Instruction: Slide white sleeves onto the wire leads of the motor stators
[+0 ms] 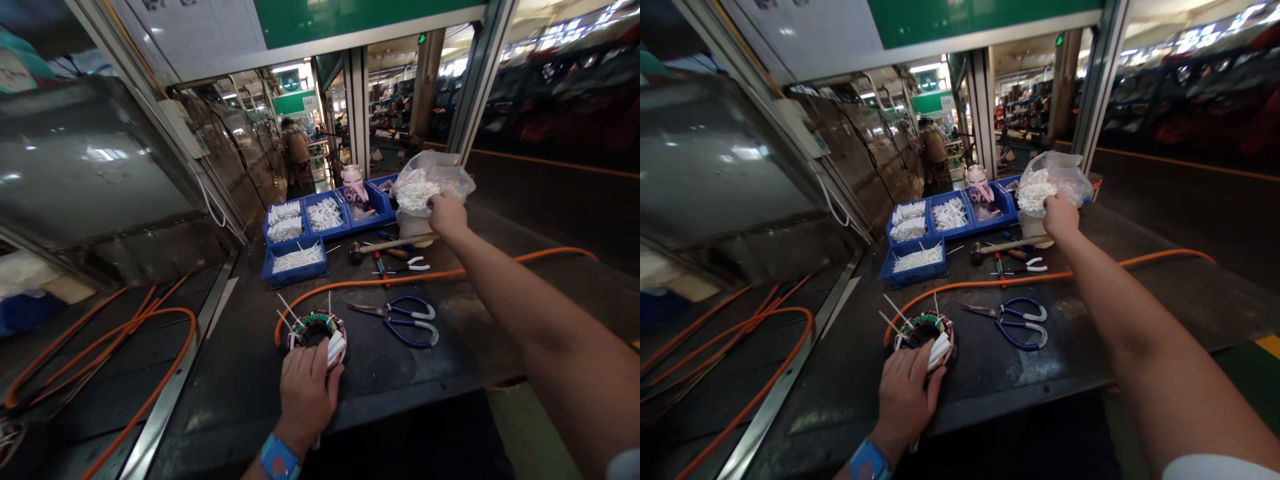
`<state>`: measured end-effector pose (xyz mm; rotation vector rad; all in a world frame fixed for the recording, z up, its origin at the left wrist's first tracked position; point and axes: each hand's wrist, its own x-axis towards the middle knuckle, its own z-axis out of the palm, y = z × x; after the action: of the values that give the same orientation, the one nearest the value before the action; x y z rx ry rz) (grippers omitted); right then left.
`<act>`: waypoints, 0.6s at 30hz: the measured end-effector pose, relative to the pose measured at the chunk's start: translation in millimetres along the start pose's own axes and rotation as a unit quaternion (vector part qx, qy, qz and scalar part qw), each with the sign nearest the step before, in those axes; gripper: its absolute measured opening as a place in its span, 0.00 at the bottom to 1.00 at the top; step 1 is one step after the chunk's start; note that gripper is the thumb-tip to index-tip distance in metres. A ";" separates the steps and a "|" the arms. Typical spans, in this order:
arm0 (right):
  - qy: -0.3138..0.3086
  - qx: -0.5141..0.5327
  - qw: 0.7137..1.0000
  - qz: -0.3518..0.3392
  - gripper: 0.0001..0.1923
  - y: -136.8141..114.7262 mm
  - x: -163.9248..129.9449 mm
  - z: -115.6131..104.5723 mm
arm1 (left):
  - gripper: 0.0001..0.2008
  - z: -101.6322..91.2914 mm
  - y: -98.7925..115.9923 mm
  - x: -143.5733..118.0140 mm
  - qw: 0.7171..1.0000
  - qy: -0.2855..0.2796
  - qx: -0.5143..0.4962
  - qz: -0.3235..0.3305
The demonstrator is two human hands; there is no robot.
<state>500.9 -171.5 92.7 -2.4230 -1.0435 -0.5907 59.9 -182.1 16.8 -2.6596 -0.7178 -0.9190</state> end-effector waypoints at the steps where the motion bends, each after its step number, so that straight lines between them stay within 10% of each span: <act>1: 0.001 0.008 1.000 -0.003 0.15 1.0 -0.2 -0.5 | 0.15 -0.7 0.3 0.2 1.000 -0.001 0.000 0.000; 9: 0.053 0.344 0.937 0.035 0.14 -11.5 -11.9 -22.5 | 0.19 -1.7 1.9 -3.3 1.000 -0.020 -0.004 -0.010; 18: -0.140 0.480 0.796 -0.341 0.17 -60.5 -278.6 -80.2 | 0.19 -9.0 4.6 2.6 0.997 -0.074 -0.019 -0.023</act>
<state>264.5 -335.1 21.7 -1.2093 -1.7938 0.1451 59.4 -188.4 25.1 -2.7785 -0.8049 -0.7605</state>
